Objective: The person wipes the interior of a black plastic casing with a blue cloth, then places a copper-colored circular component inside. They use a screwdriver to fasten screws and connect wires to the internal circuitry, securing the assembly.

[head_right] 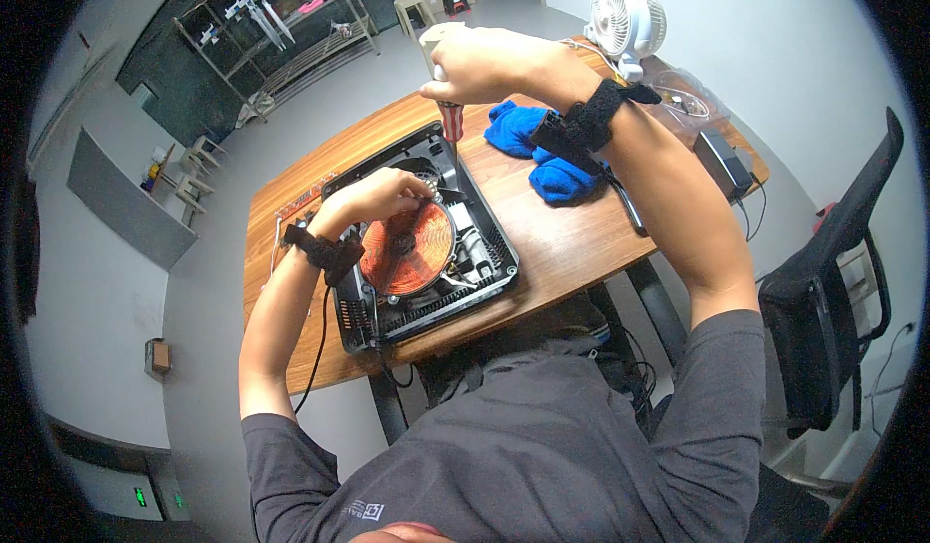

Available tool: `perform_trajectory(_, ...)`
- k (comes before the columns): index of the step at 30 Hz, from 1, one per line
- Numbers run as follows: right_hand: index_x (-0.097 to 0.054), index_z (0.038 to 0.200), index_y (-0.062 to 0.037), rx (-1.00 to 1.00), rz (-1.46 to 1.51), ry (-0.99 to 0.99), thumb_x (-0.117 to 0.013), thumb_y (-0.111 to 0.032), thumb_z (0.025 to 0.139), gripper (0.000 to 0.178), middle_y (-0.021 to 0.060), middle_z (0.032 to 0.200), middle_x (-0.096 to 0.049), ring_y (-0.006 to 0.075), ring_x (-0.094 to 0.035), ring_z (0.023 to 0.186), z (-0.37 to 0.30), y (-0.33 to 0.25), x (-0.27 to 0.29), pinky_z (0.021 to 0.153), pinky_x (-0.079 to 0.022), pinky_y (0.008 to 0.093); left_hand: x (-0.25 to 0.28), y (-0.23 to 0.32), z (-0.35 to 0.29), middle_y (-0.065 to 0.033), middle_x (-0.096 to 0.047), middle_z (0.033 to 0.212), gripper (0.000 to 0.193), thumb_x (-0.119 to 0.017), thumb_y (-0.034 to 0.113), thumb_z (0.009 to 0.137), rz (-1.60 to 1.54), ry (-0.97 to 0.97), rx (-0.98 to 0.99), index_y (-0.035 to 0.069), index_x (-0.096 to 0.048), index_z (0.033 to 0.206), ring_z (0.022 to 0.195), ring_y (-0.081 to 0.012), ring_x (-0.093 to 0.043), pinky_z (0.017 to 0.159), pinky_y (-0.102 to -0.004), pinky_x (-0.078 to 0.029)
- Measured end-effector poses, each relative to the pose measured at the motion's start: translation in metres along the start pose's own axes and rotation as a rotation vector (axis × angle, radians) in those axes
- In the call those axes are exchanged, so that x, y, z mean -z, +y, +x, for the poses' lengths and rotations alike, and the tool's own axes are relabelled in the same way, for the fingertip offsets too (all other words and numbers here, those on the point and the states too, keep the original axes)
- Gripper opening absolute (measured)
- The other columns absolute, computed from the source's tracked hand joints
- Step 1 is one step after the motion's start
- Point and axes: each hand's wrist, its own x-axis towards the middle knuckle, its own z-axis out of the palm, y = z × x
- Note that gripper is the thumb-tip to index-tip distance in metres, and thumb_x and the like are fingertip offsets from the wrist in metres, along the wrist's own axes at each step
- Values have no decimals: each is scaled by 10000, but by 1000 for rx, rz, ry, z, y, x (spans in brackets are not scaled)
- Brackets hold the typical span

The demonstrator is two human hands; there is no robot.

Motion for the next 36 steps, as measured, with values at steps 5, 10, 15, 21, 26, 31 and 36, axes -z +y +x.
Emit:
perform_trajectory(5,-689,942,33,-9,17,1,-605,-459,991,501,238,810,-713,412,-700,768,3,5,-5,740,-561,454,0,0,-5,-190,-725,1165,348,-681,84,893,-9,39,1,40,-709,1237,1044,-316,-706,930,-399,-553)
perform_trajectory(10,-683,939,32,-29,136,166,-617,-421,995,462,232,781,-693,395,-685,745,-1,27,-19,699,-539,425,11,-7,-40,-174,-731,1158,300,-678,194,958,-106,253,-29,40,-715,1212,1058,-298,-707,940,-396,-551)
perform_trajectory(15,-722,1057,-11,-218,403,281,-667,-353,986,353,85,704,-653,143,-619,553,-22,51,-41,528,-495,294,22,-37,-119,-144,-730,1143,269,-652,120,978,-185,433,124,21,-699,1224,1049,-244,-703,951,-378,-563)
perform_trajectory(21,-740,1052,14,-336,381,374,-746,-299,917,342,197,824,-731,248,-722,686,-46,63,-79,650,-560,341,-18,-95,-198,-160,-757,1052,227,-670,119,957,-222,529,385,6,-735,1143,968,-249,-733,893,-364,-573)
perform_trajectory(26,-733,1088,22,-272,351,400,-728,-255,947,310,125,759,-726,121,-655,571,-35,53,-101,538,-521,275,-32,-104,-219,-184,-762,1030,231,-676,134,950,-202,507,474,-13,-739,1117,973,-288,-735,863,-386,-568)
perform_trajectory(31,-728,1079,36,-285,281,383,-759,-267,914,347,244,884,-737,300,-761,820,-36,34,-108,717,-579,363,-40,-120,-232,-207,-756,993,242,-675,147,946,-192,566,497,-30,-739,1097,922,-313,-736,841,-399,-564)
perform_trajectory(36,-728,1076,46,-311,341,347,-770,-249,913,339,242,875,-738,261,-763,791,-39,25,-118,697,-575,342,-45,-130,-256,-222,-750,1004,241,-697,150,926,-172,573,566,-31,-746,1076,915,-327,-735,834,-404,-569)
